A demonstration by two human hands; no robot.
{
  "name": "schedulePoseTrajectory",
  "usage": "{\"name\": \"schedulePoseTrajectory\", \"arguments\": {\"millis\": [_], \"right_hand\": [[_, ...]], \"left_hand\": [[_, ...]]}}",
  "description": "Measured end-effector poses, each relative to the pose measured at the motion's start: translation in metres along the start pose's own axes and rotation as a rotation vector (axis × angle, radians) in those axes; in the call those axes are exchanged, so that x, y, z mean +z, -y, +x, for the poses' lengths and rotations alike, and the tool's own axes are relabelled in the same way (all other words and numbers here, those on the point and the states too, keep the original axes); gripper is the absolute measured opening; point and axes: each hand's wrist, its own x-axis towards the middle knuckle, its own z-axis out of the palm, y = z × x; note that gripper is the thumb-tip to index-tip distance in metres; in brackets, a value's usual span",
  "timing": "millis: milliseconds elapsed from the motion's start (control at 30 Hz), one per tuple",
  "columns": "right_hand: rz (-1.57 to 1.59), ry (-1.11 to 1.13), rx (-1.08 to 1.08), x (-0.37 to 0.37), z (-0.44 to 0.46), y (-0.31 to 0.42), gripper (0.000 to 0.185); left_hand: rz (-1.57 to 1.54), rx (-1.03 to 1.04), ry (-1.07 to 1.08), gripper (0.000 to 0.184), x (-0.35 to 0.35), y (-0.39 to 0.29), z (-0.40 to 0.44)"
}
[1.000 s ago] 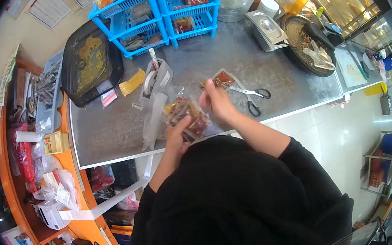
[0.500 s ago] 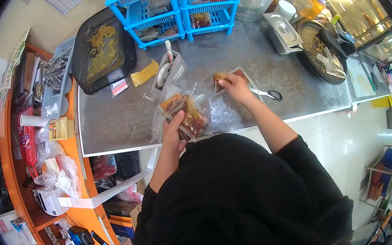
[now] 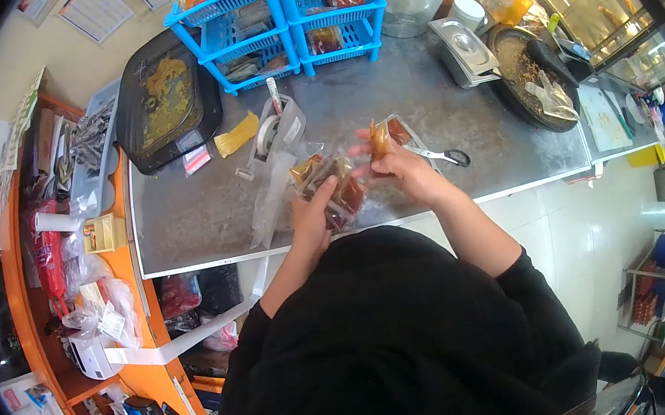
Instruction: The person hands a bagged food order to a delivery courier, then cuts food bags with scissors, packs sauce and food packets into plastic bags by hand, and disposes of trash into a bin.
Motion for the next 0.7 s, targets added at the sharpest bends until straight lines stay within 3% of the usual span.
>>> {"name": "schedulePoseTrajectory", "arguments": {"millis": [33,133,167,267,367,467,500,633,700], "right_hand": [[-0.036,-0.026,-0.058,0.003,-0.002,-0.001,0.042],[-1.277,-0.096,-0.455,-0.006,-0.004,-0.005,0.034],[-1.231,-0.144,-0.443,0.0,-0.007,0.001,0.03],[-0.755,-0.096,-0.141,0.004,-0.009,0.011,0.025],[-0.249,0.045,-0.045,0.022,-0.018,0.023,0.021],[-0.931,-0.238,-0.076,0.016,-0.008,0.005,0.025],[-1.028,-0.307,-0.074,0.017,-0.007,0.002,0.033],[-1.019,-0.304,-0.026,0.018,-0.005,-0.01,0.035],[-1.041,-0.288,-0.038,0.021,-0.005,-0.012,0.033]], "left_hand": [[-0.004,0.003,-0.007,0.044,-0.001,0.002,0.001],[0.029,0.016,-0.049,0.043,0.005,0.003,0.0],[0.035,0.038,-0.049,0.044,0.006,0.004,0.0],[0.054,0.112,-0.054,0.044,0.008,0.007,0.0],[0.05,0.124,-0.038,0.042,0.003,0.013,0.0],[-0.057,0.036,0.004,0.041,0.005,0.013,-0.005],[-0.11,0.019,0.016,0.042,0.007,0.012,-0.008],[-0.384,-0.056,0.158,0.045,0.007,0.01,-0.014],[-0.189,-0.116,0.11,0.046,-0.002,0.013,-0.011]]}}
